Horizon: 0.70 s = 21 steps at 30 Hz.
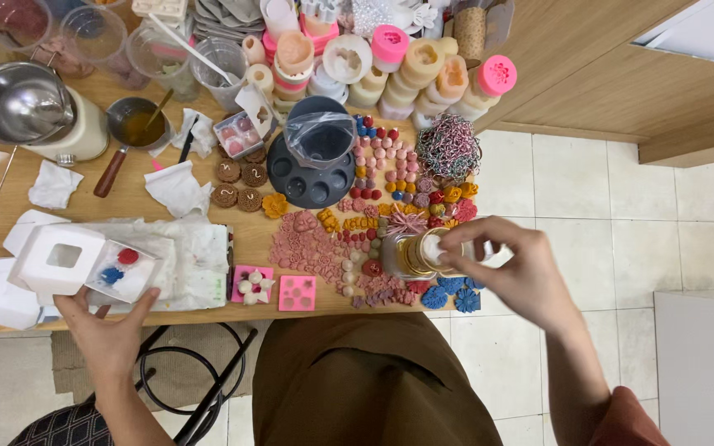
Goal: The person assembles a white cardboard gift box, places various small decorative candles inside, and folds the lid to close it.
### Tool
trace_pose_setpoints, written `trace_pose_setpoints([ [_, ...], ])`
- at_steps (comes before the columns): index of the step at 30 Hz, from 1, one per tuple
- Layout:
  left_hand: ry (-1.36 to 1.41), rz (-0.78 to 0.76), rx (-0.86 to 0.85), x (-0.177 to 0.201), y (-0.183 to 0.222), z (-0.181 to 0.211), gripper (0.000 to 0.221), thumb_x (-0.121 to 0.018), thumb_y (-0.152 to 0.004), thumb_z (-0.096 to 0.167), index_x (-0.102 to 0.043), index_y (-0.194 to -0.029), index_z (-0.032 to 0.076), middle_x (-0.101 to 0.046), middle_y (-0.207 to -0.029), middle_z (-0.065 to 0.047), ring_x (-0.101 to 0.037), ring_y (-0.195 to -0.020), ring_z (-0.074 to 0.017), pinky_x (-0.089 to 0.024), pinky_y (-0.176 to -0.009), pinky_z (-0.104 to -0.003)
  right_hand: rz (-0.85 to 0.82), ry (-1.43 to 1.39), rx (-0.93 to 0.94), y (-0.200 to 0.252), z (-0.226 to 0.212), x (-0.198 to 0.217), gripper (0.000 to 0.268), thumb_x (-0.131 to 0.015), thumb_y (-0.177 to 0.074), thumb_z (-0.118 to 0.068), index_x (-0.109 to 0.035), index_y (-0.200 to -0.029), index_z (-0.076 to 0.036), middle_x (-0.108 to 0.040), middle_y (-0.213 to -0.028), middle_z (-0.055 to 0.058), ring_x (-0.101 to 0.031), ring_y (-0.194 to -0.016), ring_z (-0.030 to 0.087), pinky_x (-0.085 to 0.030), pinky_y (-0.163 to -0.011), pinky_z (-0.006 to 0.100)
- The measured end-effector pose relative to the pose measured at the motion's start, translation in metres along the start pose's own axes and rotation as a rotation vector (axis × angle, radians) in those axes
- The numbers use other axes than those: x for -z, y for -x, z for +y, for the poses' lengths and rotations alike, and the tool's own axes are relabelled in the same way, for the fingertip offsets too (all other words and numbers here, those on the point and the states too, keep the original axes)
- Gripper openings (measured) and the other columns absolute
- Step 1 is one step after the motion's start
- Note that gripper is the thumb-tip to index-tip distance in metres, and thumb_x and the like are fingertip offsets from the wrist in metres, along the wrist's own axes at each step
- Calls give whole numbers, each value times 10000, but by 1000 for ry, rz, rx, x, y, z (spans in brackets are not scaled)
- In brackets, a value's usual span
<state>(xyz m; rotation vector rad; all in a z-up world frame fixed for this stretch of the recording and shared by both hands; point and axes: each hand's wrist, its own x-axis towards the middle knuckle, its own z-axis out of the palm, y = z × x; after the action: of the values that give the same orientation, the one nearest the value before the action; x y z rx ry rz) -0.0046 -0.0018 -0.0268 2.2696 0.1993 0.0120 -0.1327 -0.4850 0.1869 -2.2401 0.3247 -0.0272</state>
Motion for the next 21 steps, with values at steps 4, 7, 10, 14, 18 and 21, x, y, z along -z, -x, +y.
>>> trace_pose_setpoints([
  [4, 26, 95, -88, -10, 7, -12, 868, -967, -862, 158, -396, -1483, -50, -538, -1494, -253, -529, -1495, -364, -468, -1154, -510, 93, 80, -79, -13, 46, 35, 138, -819, -842, -123, -791, -970, -78, -790, -953, -11, -503, -664, 78, -455, -601, 241],
  [7, 56, 155, -101, -16, 14, 3, 896, -970, -835, 146, -411, -1508, -49, -568, -1472, -219, -551, -1437, -331, -478, -1105, -479, 29, 176, -94, -39, 81, 46, 146, -815, -848, -143, -807, -983, -87, -791, -893, -4, -482, -622, 104, -445, -568, 272],
  [10, 116, 142, -125, -23, 25, 34, 891, -950, -809, 129, -439, -1521, -30, -572, -1477, -195, -571, -1381, -290, -509, -1087, -432, -56, 258, 10, -66, 112, 46, 194, -790, -838, -128, -813, -1029, -100, -788, -911, 2, -525, -595, 110, -484, -578, 274],
  [14, 250, 33, -188, -55, 43, 87, 813, -922, -803, 87, -474, -1475, -13, -590, -1438, -168, -592, -1312, -247, -518, -1075, -415, -153, 257, 61, -98, 147, 41, 187, -775, -846, -117, -814, -1029, -118, -798, -911, 8, -573, -614, 131, -526, -620, 287],
  [18, 436, -135, -134, -101, 61, 132, 772, -909, -774, 77, -490, -1419, 2, -655, -1325, -154, -669, -1180, -232, -555, -1015, -382, -242, 227, 172, -123, 177, 31, 181, -775, -855, -130, -811, -1032, -118, -790, -908, 26, -648, -670, 126, -533, -639, 300],
  [21, 501, -219, -147, -134, 72, 159, 885, -916, -738, 112, -390, -1442, 6, -660, -1291, -144, -672, -1151, -233, -582, -959, -360, -306, 229, 170, -136, 190, 17, 195, -782, -840, -142, -809, -1031, -119, -790, -901, 35, -652, -656, 141, -543, -648, 308],
])
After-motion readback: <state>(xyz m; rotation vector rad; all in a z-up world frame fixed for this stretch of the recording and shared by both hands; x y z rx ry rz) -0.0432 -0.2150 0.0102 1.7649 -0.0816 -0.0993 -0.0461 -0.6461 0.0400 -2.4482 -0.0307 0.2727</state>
